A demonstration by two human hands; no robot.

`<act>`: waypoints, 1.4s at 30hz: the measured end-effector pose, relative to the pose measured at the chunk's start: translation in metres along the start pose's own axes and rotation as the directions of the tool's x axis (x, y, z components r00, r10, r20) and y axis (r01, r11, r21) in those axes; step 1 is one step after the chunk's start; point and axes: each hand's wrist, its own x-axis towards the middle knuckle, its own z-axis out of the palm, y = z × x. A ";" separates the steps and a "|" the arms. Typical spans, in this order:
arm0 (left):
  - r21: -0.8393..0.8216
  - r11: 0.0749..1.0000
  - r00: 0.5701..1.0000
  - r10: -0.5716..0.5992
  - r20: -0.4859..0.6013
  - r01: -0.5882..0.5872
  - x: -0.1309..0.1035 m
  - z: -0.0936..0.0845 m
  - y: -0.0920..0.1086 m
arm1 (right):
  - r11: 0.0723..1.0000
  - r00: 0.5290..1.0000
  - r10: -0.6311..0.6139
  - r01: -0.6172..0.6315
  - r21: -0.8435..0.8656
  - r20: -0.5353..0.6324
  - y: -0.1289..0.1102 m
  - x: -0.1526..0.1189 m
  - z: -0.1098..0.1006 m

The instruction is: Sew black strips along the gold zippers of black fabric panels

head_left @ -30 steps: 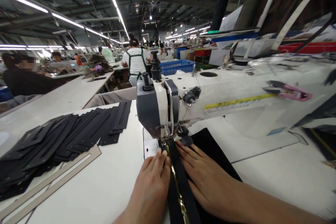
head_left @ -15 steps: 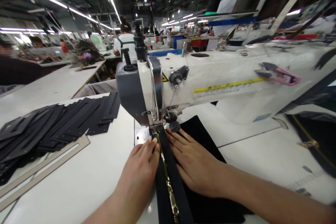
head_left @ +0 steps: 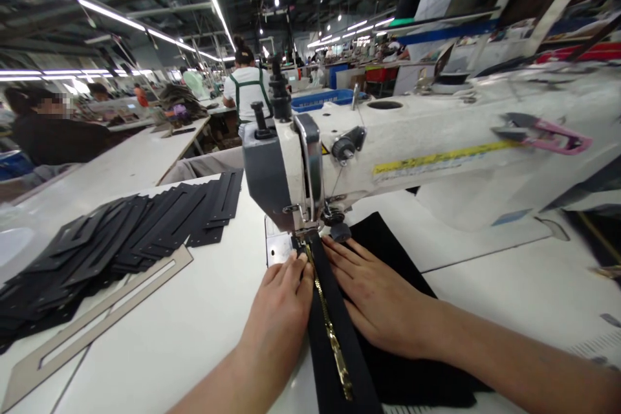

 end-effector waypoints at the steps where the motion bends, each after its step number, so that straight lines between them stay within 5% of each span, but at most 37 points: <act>1: 0.003 1.000 1.000 -0.001 0.001 0.001 0.000 0.000 0.000 | 1.000 1.000 -0.004 0.004 -0.010 -0.007 0.000 0.000 0.000; 23: -0.059 0.998 1.000 0.015 0.019 -0.014 0.007 -0.005 -0.008 | 0.998 0.998 0.057 -0.057 -0.007 0.028 -0.002 0.003 -0.001; 29: -0.118 0.989 0.993 -0.082 0.088 0.093 0.014 -0.010 -0.008 | 0.999 0.999 0.033 -0.032 0.030 -0.012 0.005 0.009 -0.006; 35: -0.200 0.976 0.996 -0.083 0.044 0.090 0.010 -0.010 -0.013 | 0.996 0.997 -0.061 0.063 0.057 -0.048 -0.028 -0.019 -0.024; 38: -0.201 0.978 0.998 -0.059 0.014 0.061 0.000 -0.010 -0.014 | 0.988 0.980 -0.152 0.152 -0.011 -0.127 -0.045 -0.033 -0.012; 42: -0.176 0.984 0.994 -0.049 -0.101 0.031 -0.014 -0.007 -0.008 | 0.954 0.894 -0.281 0.222 -0.200 -0.350 -0.053 -0.038 0.014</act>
